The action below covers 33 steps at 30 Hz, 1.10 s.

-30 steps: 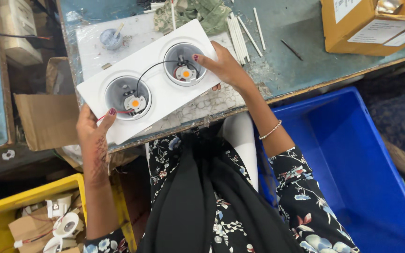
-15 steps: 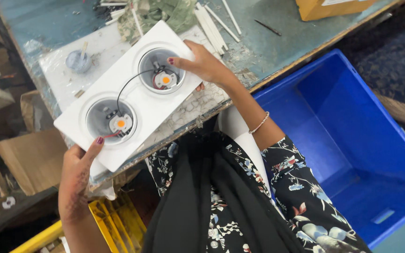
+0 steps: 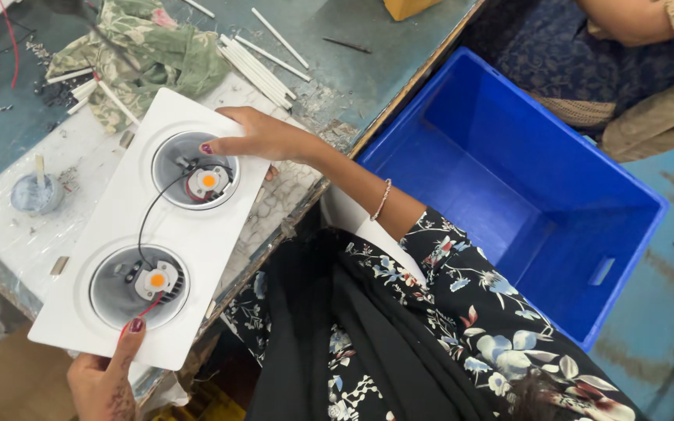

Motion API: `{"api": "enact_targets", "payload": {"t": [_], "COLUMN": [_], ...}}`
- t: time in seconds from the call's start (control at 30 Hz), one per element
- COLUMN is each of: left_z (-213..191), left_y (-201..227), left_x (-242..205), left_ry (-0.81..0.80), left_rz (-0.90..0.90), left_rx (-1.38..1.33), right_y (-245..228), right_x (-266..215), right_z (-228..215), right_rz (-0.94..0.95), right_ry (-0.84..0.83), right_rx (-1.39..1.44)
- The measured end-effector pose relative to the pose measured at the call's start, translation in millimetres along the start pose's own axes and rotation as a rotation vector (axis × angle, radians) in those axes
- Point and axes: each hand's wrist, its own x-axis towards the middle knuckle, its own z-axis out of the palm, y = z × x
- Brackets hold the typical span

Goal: The person assembles a dual recessed light fixture by hand, inserting LED modules into the housing and securing them with a green power drill. The person then connects red and black wires to the terminals and adjusts the fixture on the workbench.

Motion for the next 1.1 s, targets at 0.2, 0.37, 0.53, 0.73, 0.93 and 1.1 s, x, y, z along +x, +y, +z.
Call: {"api": "enact_targets", "payload": {"t": [0.2,0.37,0.53,0.73,0.93,1.1], "left_z": [12.5,20.8,16.7,6.0,51.5,136.9], "left_y": [20.4,69.4,119.9,121.6,98.1,65.4], "left_x": [-6.9,-18.3,-37.4,-16.4,73.3,96.4], "left_ry": [-0.010,-0.043,0.029,-0.207,-0.178,-0.271], "left_rz": [0.030,0.179,0.182,0.434,0.591,0.690], "left_rx": [-0.011,0.101,0.134,-0.365,-0.234,0.148], "right_y": [27.2,-2.1,-39.9,-51.9,-50.5,-39.1], "right_x": [31.9,16.8,-21.4,-55.1,-115.0,-142.1], "right_z": [-2.4,-8.1,9.5,-9.5,-55.4,-71.3], "right_rz": [-0.311,-0.245,-0.269,-0.329,-0.474,-0.382], "right_ry": [0.034,-0.036,0.014,0.235,0.372,0.509], "right_rx": [-0.208,-0.294,0.046,0.259,0.411,0.423]}}
